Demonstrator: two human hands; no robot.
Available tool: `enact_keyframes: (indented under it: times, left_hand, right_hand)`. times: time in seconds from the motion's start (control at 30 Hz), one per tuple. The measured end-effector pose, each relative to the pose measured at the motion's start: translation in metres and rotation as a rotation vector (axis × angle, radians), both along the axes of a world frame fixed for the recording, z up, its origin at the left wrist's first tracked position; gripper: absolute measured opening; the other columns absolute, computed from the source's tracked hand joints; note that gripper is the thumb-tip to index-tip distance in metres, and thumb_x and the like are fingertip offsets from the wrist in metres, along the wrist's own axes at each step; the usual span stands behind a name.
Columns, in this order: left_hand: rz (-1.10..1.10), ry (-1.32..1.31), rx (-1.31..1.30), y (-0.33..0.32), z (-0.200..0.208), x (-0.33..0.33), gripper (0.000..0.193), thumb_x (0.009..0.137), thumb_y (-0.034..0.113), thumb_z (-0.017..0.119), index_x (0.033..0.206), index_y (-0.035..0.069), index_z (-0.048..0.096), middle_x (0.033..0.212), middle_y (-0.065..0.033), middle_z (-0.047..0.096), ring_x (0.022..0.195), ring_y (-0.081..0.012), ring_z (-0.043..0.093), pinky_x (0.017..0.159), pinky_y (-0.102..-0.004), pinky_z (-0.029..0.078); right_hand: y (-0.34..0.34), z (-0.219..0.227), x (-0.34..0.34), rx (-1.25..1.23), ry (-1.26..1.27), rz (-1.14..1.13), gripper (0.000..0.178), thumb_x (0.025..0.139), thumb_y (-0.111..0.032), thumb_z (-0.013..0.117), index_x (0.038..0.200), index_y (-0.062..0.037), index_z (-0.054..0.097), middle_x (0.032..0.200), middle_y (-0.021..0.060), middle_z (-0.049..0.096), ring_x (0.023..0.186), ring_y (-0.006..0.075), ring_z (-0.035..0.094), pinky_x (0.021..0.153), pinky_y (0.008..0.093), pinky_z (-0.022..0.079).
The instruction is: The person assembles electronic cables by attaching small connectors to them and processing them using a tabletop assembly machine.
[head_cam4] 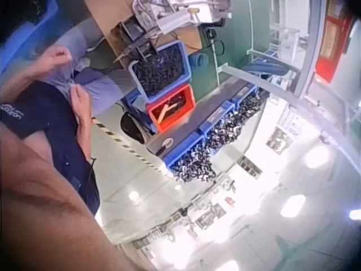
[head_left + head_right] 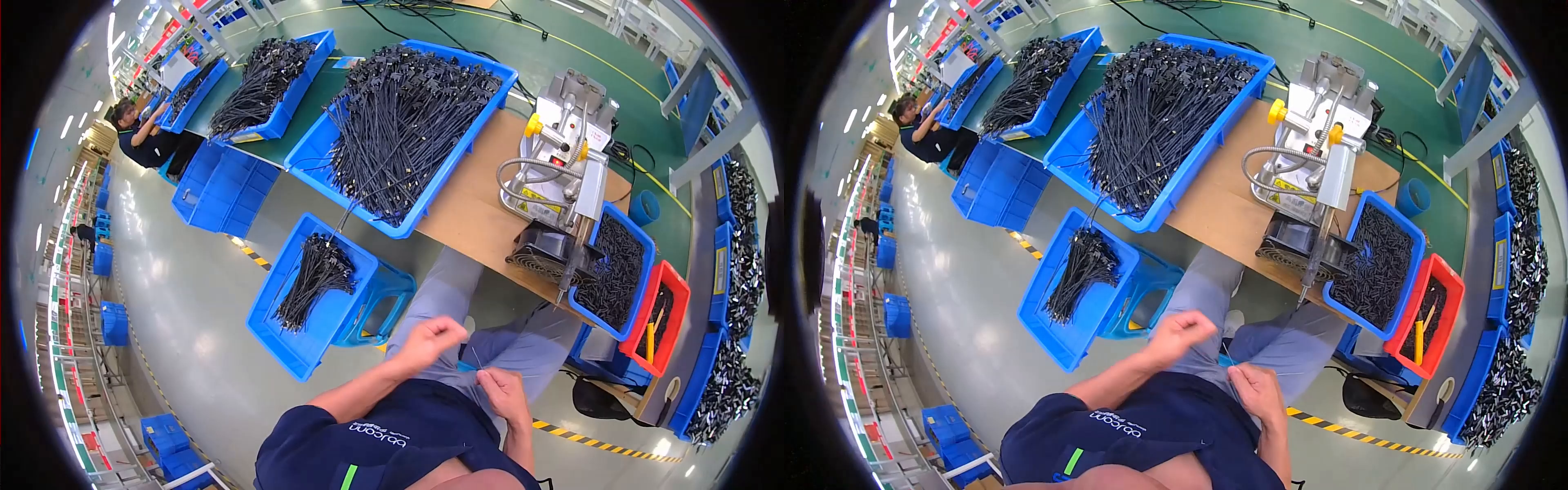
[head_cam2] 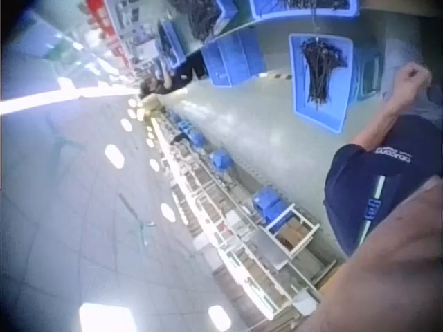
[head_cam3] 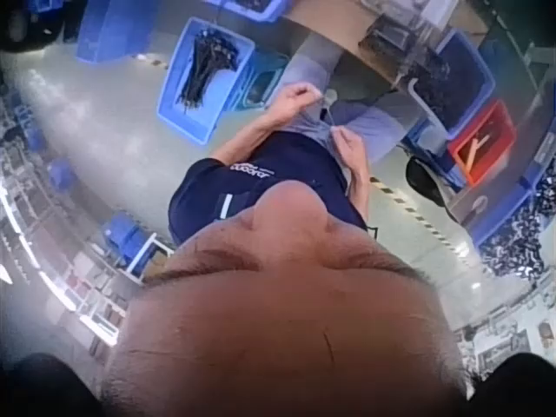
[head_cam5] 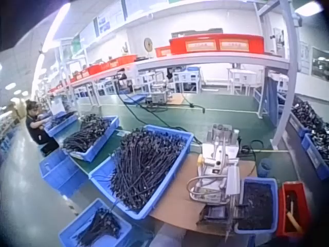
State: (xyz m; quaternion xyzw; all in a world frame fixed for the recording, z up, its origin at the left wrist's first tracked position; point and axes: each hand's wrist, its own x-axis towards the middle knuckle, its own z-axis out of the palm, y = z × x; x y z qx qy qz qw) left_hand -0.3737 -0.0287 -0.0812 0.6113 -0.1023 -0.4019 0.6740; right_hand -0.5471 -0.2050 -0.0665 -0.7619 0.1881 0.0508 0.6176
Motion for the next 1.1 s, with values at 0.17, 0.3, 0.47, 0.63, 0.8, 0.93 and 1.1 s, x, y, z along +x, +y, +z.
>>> enact_keyframes:
  times: [0.17,0.3,0.47,0.63,0.8,0.93,1.1]
  left_hand:
    - [-0.129,-0.337,0.111,0.032,0.133,0.074,0.018,0.105,0.015,0.066,0.112,0.000,0.075,0.094,-0.0049,0.077,0.078,-0.0106,0.072,0.066,-0.0255,0.055]
    - [-0.055,-0.983,0.271,0.011,0.213,0.143,0.019,0.103,0.015,0.066,0.104,-0.002,0.076,0.088,-0.0074,0.077,0.080,-0.0131,0.071,0.072,-0.0305,0.057]
    - [0.010,-1.436,0.815,-0.037,0.205,0.265,0.024,0.094,0.031,0.069,0.101,0.010,0.079,0.094,-0.0131,0.076,0.088,-0.0358,0.074,0.079,-0.0468,0.058]
    - [0.026,-1.602,0.899,-0.066,0.168,0.301,0.027,0.092,0.035,0.072,0.098,0.010,0.080,0.095,-0.0113,0.072,0.087,-0.0345,0.073,0.077,-0.0473,0.058]
    - [0.026,-1.627,1.021,-0.084,0.156,0.305,0.029,0.088,0.036,0.075,0.093,0.007,0.080,0.095,-0.0159,0.072,0.087,-0.0379,0.074,0.079,-0.0501,0.060]
    - [0.024,-1.639,1.016,-0.082,0.152,0.312,0.030,0.090,0.035,0.072,0.088,0.007,0.080,0.091,-0.0167,0.073,0.085,-0.0387,0.074,0.077,-0.0507,0.061]
    - [0.128,-1.663,0.908,-0.069,0.165,0.319,0.030,0.092,0.034,0.069,0.088,0.006,0.080,0.092,-0.0170,0.074,0.082,-0.0389,0.074,0.075,-0.0506,0.061]
  right_hand:
    - [-0.018,-0.024,-0.016,-0.081,0.006,-0.095,0.021,0.101,-0.016,0.064,0.093,0.0002,0.075,0.075,0.0129,0.069,0.068,0.0230,0.066,0.065,0.0364,0.050]
    - [-0.031,-0.030,-0.015,-0.131,-0.076,-0.189,0.021,0.102,-0.015,0.061,0.102,-0.0011,0.077,0.079,0.0124,0.069,0.071,0.0223,0.066,0.067,0.0354,0.050]
    - [-0.033,-0.018,-0.008,-0.126,-0.123,-0.275,0.024,0.105,-0.016,0.059,0.104,0.0001,0.076,0.076,0.0069,0.067,0.070,0.0155,0.063,0.066,0.0309,0.049]
    - [-0.029,-0.031,-0.024,-0.083,-0.077,-0.317,0.023,0.104,-0.016,0.060,0.105,0.0010,0.076,0.083,0.0114,0.071,0.073,0.0195,0.069,0.069,0.0330,0.053]
    - [-0.026,-0.042,-0.034,-0.085,-0.040,-0.337,0.023,0.104,-0.016,0.060,0.105,0.0017,0.076,0.083,0.0119,0.072,0.075,0.0188,0.070,0.070,0.0334,0.053]
    - [-0.025,-0.042,-0.029,-0.093,-0.040,-0.382,0.025,0.106,-0.017,0.059,0.107,0.0012,0.076,0.079,0.0065,0.071,0.074,0.0127,0.064,0.069,0.0288,0.051]
    - [-0.021,-0.034,-0.021,-0.090,-0.018,-0.363,0.024,0.104,-0.016,0.060,0.107,0.0018,0.076,0.083,0.0116,0.073,0.075,0.0192,0.069,0.071,0.0332,0.053]
